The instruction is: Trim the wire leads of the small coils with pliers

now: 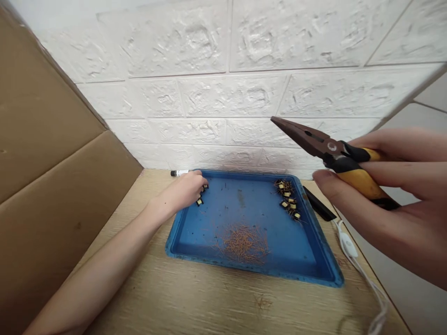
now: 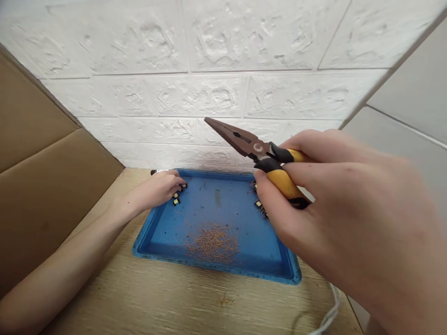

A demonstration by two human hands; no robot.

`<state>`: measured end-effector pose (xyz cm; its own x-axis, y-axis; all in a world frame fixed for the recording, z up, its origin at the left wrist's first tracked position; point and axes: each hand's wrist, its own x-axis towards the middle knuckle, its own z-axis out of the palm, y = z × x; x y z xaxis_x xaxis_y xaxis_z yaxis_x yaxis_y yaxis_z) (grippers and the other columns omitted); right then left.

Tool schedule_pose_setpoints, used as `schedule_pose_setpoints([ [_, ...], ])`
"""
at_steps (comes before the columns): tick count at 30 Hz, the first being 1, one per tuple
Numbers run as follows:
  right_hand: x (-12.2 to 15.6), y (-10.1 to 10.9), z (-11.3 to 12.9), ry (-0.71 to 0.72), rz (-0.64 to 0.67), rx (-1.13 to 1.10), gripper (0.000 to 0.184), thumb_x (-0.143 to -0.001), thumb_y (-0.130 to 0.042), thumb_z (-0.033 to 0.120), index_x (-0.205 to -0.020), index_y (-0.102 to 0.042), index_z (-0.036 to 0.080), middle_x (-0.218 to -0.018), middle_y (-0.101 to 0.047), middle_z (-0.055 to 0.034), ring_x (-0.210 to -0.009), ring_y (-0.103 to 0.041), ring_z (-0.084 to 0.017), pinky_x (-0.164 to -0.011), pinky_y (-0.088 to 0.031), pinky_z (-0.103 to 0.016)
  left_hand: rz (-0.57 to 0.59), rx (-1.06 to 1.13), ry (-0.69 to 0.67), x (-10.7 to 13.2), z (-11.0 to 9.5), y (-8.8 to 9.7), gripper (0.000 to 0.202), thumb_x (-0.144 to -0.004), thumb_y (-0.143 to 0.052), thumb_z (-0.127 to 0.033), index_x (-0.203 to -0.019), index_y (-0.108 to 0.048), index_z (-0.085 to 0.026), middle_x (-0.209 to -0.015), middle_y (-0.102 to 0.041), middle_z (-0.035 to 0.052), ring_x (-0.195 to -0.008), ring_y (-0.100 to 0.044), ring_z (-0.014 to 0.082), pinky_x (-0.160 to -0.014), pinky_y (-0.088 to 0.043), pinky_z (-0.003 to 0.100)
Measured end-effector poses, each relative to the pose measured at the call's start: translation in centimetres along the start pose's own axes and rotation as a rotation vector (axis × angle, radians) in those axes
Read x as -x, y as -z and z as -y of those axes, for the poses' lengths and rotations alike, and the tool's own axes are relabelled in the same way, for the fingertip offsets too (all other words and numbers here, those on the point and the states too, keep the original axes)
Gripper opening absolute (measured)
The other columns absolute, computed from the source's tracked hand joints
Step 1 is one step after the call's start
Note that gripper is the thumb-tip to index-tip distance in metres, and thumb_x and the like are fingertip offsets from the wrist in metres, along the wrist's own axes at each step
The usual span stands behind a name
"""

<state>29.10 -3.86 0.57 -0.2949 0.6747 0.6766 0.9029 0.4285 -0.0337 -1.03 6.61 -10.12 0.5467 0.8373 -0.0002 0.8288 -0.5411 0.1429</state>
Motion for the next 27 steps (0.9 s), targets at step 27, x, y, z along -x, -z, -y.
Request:
schedule_pose_setpoints([
  [27, -0.4, 1.0, 1.1, 0.004, 0.018, 0.042, 0.037, -0.09, -0.061, 0.027, -0.053, -0.057, 0.02, -0.07, -0.063, -0.0007, -0.049, -0.038, -0.008, -0.046, -0.027, -0.032, -0.285, 0.2, -0.251, 1.1, -5.0, 1.2, 0.034, -0.108, -0.043, -0.031, -0.097, -0.073, -0.018, -0.087, -0.077, 0.0064, -0.08, -0.072, 0.0211, -0.073, -0.052, 0.031],
])
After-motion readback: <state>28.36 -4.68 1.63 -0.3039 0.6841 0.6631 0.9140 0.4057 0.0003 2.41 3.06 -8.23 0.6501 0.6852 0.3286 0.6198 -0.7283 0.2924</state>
